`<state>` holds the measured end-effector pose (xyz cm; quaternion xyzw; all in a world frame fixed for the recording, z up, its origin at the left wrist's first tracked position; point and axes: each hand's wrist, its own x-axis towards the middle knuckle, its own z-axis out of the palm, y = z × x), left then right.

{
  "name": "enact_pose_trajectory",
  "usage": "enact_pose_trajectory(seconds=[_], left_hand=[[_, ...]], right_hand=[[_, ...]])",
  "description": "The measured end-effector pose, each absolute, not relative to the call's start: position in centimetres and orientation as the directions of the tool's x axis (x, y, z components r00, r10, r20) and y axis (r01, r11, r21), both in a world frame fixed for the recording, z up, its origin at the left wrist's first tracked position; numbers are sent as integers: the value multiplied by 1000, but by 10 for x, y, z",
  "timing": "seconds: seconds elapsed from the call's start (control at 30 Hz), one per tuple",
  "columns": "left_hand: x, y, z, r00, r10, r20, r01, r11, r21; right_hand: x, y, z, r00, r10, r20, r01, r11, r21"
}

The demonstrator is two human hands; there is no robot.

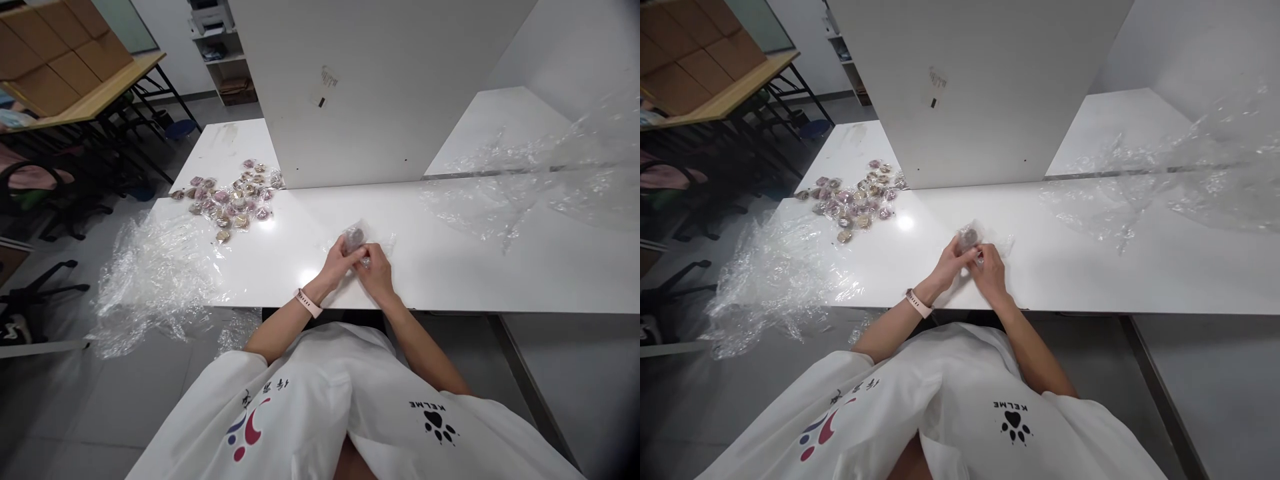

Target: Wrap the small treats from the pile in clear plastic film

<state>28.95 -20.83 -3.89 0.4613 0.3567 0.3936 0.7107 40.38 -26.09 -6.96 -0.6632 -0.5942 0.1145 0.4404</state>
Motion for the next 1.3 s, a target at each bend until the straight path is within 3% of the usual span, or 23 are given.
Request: enact_pose_trajectory(seconds=[0.13, 0.2, 0.23, 0.3, 0.37, 0.47, 0.57, 0.67, 0.8, 0.97, 1.03, 1.1, 1.17, 1.2, 1.3], left_hand=[[275, -192, -41, 100, 968, -231, -174, 246, 954], [267, -186, -34, 51, 984, -169, -112, 173, 978], [264, -187, -29, 58, 990, -132, -80, 136, 987], [261, -198, -21, 108, 991, -83, -64, 90, 994], [262, -215, -15, 209, 975, -70, -125, 98, 987], [263, -242, -16, 469, 872, -139, -203, 259, 944], [260, -254, -22, 636, 734, -237, -159, 426, 891], [256, -257, -25, 636, 713, -293, -78, 438, 896], [257, -266, -25, 575, 792, -207, 89, 191, 978], [257, -278, -32, 579, 813, -52, 392, -222, 893], [247, -277, -40, 559, 828, 49, 445, -350, 824], [233, -272, -51, 476, 865, 159, 548, -433, 716], [221, -268, -61, 386, 891, 239, 684, -450, 574], [217, -266, -65, 363, 896, 256, 737, -444, 509], [214, -264, -73, 372, 890, 263, 806, -450, 384]], right_hand=[[377, -293, -55, 208, 893, 400, 752, 116, -649], [367, -309, -48, 254, 919, 301, 660, 63, -749], [365, -313, -45, 257, 945, 201, 530, 37, -847], [367, -314, -39, 161, 986, -29, 115, -48, -992], [376, -305, -34, 39, 984, -176, -290, -157, -944], [393, -291, -26, 71, 953, -294, -528, -214, -822], [407, -295, -21, 84, 920, -383, -535, -283, -796], [418, -314, -22, -38, 923, -383, -517, -346, -783], [436, -337, -29, -97, 934, -343, -442, -349, -826], [466, -338, -21, -124, 919, -375, 112, -363, -925], [491, -321, -14, 3, 943, -333, 219, -325, -920], [529, -288, -8, 361, 915, -179, 179, -256, -950], [574, -241, -4, 746, 666, 5, 97, -101, -990], [598, -214, -3, 799, 600, 38, 90, -57, -994], [659, -128, -4, 765, 645, 6, 52, -52, -997]])
